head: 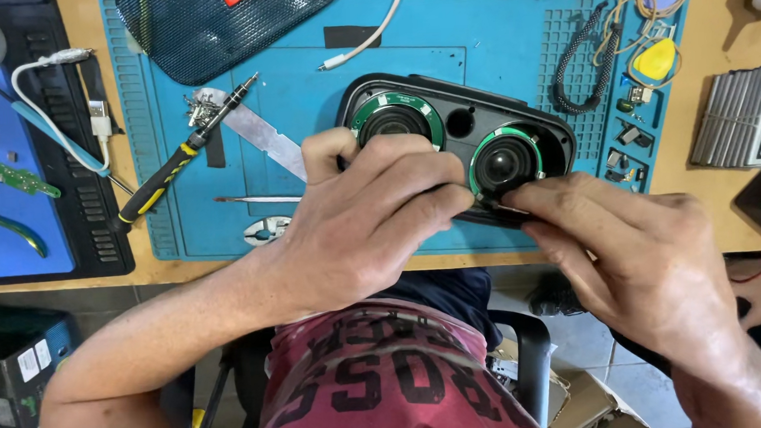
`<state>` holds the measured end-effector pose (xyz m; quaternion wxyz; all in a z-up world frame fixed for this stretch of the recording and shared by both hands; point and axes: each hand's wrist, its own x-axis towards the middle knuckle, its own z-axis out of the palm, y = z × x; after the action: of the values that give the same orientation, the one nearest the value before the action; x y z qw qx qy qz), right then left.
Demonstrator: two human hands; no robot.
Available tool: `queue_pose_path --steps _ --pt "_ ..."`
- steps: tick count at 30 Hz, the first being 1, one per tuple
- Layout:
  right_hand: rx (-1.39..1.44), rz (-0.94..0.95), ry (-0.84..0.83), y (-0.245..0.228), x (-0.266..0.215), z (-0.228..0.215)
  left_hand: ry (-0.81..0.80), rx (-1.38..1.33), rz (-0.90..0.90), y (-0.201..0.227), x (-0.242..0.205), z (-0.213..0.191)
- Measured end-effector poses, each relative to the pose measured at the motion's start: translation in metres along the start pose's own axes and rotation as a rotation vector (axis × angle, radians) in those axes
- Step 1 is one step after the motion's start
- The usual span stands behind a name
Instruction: The person assembles a dual-speaker electronic device on a cluttered workbench. They use a screwdriver to tighten screws around the speaker cones, then insert and secure small components into the housing. The device is rotated and repositioned throughout the process.
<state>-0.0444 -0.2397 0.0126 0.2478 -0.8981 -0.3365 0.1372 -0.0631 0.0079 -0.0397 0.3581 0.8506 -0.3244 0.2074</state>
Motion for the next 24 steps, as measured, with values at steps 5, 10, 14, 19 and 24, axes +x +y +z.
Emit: queue_pose_path --steps 5,10,14,19,24 --pt "-0.304 -0.11 0.011 -0.002 -0.001 0.004 0.024 -0.003 -0.012 0.0 -0.009 0.004" --pt "-0.363 -0.085 0.014 0.0 -0.005 0.011 0.04 -0.047 -0.039 0.0 -0.006 0.003" --pt "-0.425 -0.071 0.024 -0.003 -0.004 0.014 0.034 -0.046 -0.044 0.001 -0.005 0.002" --pt "-0.537 -0.062 0.074 -0.004 -0.011 0.021 0.037 -0.044 -0.056 0.0 -0.004 0.001" --pt "-0.586 -0.065 0.107 -0.007 -0.012 0.022 0.026 -0.026 -0.045 -0.002 -0.006 0.002"
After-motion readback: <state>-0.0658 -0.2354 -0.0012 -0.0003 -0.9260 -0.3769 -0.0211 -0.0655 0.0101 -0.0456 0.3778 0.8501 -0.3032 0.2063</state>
